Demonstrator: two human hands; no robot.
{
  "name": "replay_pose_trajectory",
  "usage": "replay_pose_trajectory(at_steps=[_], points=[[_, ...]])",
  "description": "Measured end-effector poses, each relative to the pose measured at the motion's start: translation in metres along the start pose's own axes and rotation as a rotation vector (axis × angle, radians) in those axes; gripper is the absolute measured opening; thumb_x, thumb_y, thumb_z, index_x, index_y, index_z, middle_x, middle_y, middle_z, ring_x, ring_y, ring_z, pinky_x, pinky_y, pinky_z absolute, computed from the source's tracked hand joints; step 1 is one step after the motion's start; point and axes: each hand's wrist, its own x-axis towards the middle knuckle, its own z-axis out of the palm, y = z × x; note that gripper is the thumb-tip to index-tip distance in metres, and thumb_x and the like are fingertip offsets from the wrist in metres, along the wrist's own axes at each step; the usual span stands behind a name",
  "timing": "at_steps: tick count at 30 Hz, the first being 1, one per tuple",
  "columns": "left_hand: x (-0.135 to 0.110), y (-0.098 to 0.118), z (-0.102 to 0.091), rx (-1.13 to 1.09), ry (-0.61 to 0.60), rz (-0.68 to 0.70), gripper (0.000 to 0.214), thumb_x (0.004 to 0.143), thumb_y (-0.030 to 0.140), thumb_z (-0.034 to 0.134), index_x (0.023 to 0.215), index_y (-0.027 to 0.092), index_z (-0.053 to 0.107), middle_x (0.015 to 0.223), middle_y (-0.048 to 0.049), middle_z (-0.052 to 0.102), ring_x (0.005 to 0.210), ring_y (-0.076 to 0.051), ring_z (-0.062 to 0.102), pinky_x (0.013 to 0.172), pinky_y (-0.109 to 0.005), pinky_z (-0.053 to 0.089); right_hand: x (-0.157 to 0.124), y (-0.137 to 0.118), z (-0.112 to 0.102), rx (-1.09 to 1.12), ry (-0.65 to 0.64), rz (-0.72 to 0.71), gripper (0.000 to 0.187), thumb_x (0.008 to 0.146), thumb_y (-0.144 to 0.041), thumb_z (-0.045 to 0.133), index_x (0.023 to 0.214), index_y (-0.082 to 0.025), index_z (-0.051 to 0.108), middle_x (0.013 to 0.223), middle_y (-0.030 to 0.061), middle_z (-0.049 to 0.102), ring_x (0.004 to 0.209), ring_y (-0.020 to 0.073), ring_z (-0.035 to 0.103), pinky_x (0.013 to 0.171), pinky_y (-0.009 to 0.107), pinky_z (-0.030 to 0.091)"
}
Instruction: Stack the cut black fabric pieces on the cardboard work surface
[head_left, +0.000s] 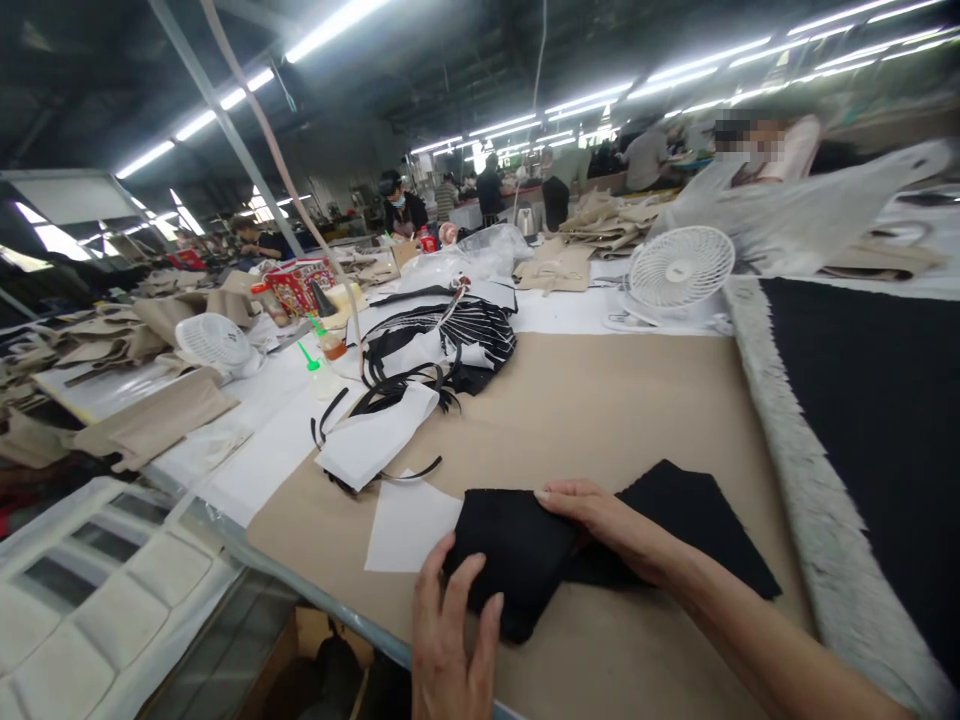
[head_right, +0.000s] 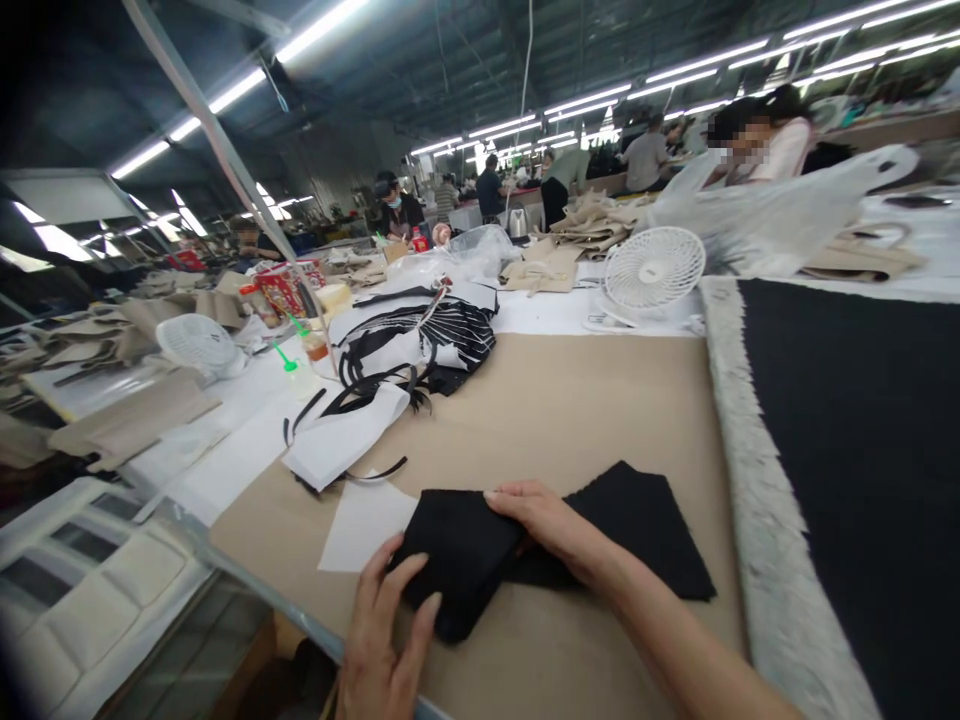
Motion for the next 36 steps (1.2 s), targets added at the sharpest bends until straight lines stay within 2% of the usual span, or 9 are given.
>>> replay_pose_trajectory(at_steps=[3, 5, 7, 9, 15, 23, 26, 30, 36], points=[[0.008, -0.003, 0.002, -0.072, -0.037, -0.218, 0.049, 0.086, 0.036, 0.06, 0.132, 0.023, 0.047, 0.131, -0.0125, 0.055, 0.122, -0.027, 0.053, 0.101, -0.047, 0.046, -0.001, -0.001, 0.001, -0.01, 0.0, -0.029, 0.046, 0.069, -0.061, 0.068, 0.066, -0.018, 0.053, 0.057, -0.0046, 0.046, 0.052, 0.0078, 0.041, 0.05, 0.02, 0.036], [0.015, -0.003, 0.003, -0.088, -0.079, -0.278, 0.058, 0.083, 0.036, 0.063, 0.136, 0.022, 0.043, 0.129, -0.013, 0.056, 0.12, -0.027, 0.054, 0.099, -0.048, 0.047, -0.002, -0.001, 0.001, -0.028, 0.007, -0.041, 0.047, 0.069, -0.063, 0.067, 0.067, -0.018, 0.054, 0.057, -0.0043, 0.047, 0.053, 0.0082, 0.042, 0.051, 0.021, 0.037], [0.02, 0.0, 0.005, -0.083, -0.08, -0.229, 0.054, 0.083, 0.034, 0.063, 0.133, 0.023, 0.047, 0.125, -0.0117, 0.058, 0.117, -0.027, 0.055, 0.097, -0.047, 0.048, -0.001, 0.0, 0.001, -0.043, 0.013, -0.047, 0.048, 0.068, -0.064, 0.067, 0.067, -0.018, 0.055, 0.056, -0.0039, 0.047, 0.052, 0.0089, 0.043, 0.05, 0.021, 0.038], [0.023, 0.006, 0.006, -0.044, -0.031, -0.13, 0.047, 0.084, 0.032, 0.061, 0.13, 0.025, 0.052, 0.121, -0.0107, 0.058, 0.114, -0.026, 0.055, 0.095, -0.046, 0.049, -0.001, 0.001, 0.0, -0.049, 0.022, -0.049, 0.048, 0.067, -0.064, 0.068, 0.068, -0.018, 0.055, 0.056, -0.0039, 0.047, 0.052, 0.0096, 0.043, 0.048, 0.022, 0.038], [0.013, 0.024, 0.008, 0.175, 0.059, 0.167, 0.041, 0.086, 0.02, 0.059, 0.124, 0.035, 0.061, 0.127, -0.0107, 0.051, 0.114, -0.027, 0.051, 0.092, -0.046, 0.047, -0.001, 0.004, -0.002, -0.026, 0.091, -0.046, 0.049, 0.067, -0.065, 0.068, 0.071, -0.018, 0.053, 0.059, -0.0041, 0.049, 0.051, 0.0085, 0.043, 0.045, 0.02, 0.036], [0.01, 0.018, 0.007, 0.183, 0.079, 0.308, 0.044, 0.083, 0.005, 0.058, 0.115, 0.033, 0.067, 0.127, -0.0096, 0.051, 0.117, -0.025, 0.051, 0.092, -0.042, 0.048, 0.002, 0.006, -0.002, -0.042, 0.097, -0.046, 0.048, 0.067, -0.064, 0.067, 0.069, -0.018, 0.053, 0.056, -0.0038, 0.049, 0.049, 0.0086, 0.043, 0.043, 0.02, 0.034], [0.009, 0.018, 0.007, 0.148, 0.081, 0.326, 0.046, 0.083, 0.001, 0.054, 0.114, 0.033, 0.067, 0.127, -0.0088, 0.052, 0.118, -0.024, 0.051, 0.092, -0.04, 0.048, 0.003, 0.007, -0.002, -0.048, 0.099, -0.047, 0.048, 0.067, -0.064, 0.067, 0.068, -0.018, 0.053, 0.056, -0.0038, 0.048, 0.049, 0.0085, 0.043, 0.042, 0.02, 0.034], [0.009, 0.018, 0.007, 0.073, 0.071, 0.296, 0.042, 0.085, 0.006, 0.054, 0.113, 0.035, 0.067, 0.128, -0.0073, 0.053, 0.119, -0.023, 0.052, 0.094, -0.04, 0.048, 0.005, 0.007, -0.003, -0.058, 0.097, -0.046, 0.046, 0.069, -0.063, 0.065, 0.069, -0.019, 0.053, 0.057, -0.003, 0.05, 0.049, 0.0094, 0.045, 0.041, 0.021, 0.035], [0.008, 0.014, 0.009, 0.061, 0.08, 0.19, 0.037, 0.09, 0.023, 0.055, 0.127, 0.022, 0.056, 0.121, -0.0104, 0.059, 0.116, -0.022, 0.053, 0.095, -0.039, 0.048, 0.005, 0.007, -0.002, -0.078, 0.114, -0.05, 0.042, 0.071, -0.06, 0.065, 0.069, -0.019, 0.055, 0.057, -0.0027, 0.052, 0.049, 0.0111, 0.048, 0.04, 0.022, 0.037]])
